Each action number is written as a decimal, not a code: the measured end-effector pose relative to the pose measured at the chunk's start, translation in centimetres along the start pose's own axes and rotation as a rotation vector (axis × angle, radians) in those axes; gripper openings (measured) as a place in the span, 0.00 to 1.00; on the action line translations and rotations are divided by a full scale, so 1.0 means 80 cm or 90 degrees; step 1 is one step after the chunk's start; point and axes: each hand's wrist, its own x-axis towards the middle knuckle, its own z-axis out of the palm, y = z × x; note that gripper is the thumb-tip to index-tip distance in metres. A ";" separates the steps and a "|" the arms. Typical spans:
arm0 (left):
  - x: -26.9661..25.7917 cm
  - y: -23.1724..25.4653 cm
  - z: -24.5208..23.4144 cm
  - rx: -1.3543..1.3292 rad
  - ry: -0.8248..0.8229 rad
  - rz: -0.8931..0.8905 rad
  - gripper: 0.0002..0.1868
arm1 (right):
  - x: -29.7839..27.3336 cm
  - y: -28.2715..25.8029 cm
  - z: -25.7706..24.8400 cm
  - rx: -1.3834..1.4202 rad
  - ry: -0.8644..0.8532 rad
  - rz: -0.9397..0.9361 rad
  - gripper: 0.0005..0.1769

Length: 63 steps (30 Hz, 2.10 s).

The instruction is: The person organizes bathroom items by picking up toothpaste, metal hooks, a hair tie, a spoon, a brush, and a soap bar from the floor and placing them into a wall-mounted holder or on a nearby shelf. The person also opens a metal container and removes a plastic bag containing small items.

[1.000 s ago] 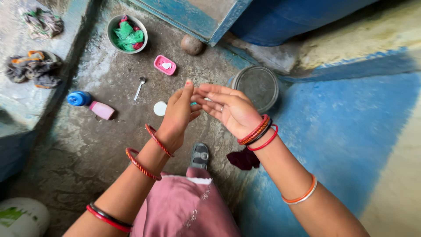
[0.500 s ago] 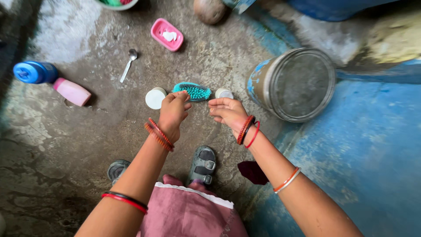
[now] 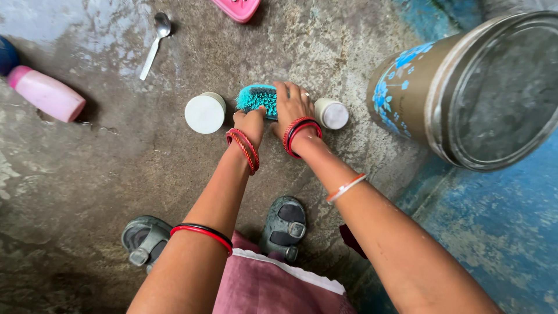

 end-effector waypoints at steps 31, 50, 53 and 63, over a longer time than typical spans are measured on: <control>-0.042 0.021 0.003 -0.179 -0.065 -0.036 0.47 | -0.001 0.006 -0.013 -0.148 0.133 -0.136 0.68; -0.319 0.271 -0.087 -0.141 -0.199 0.053 0.21 | -0.122 -0.128 -0.326 0.096 0.218 -0.204 0.59; -0.368 0.315 -0.113 -0.104 -0.208 0.075 0.17 | -0.148 -0.162 -0.376 0.119 0.217 -0.212 0.58; -0.554 0.441 -0.196 0.087 -0.201 0.468 0.14 | -0.244 -0.276 -0.533 0.205 0.187 -0.233 0.61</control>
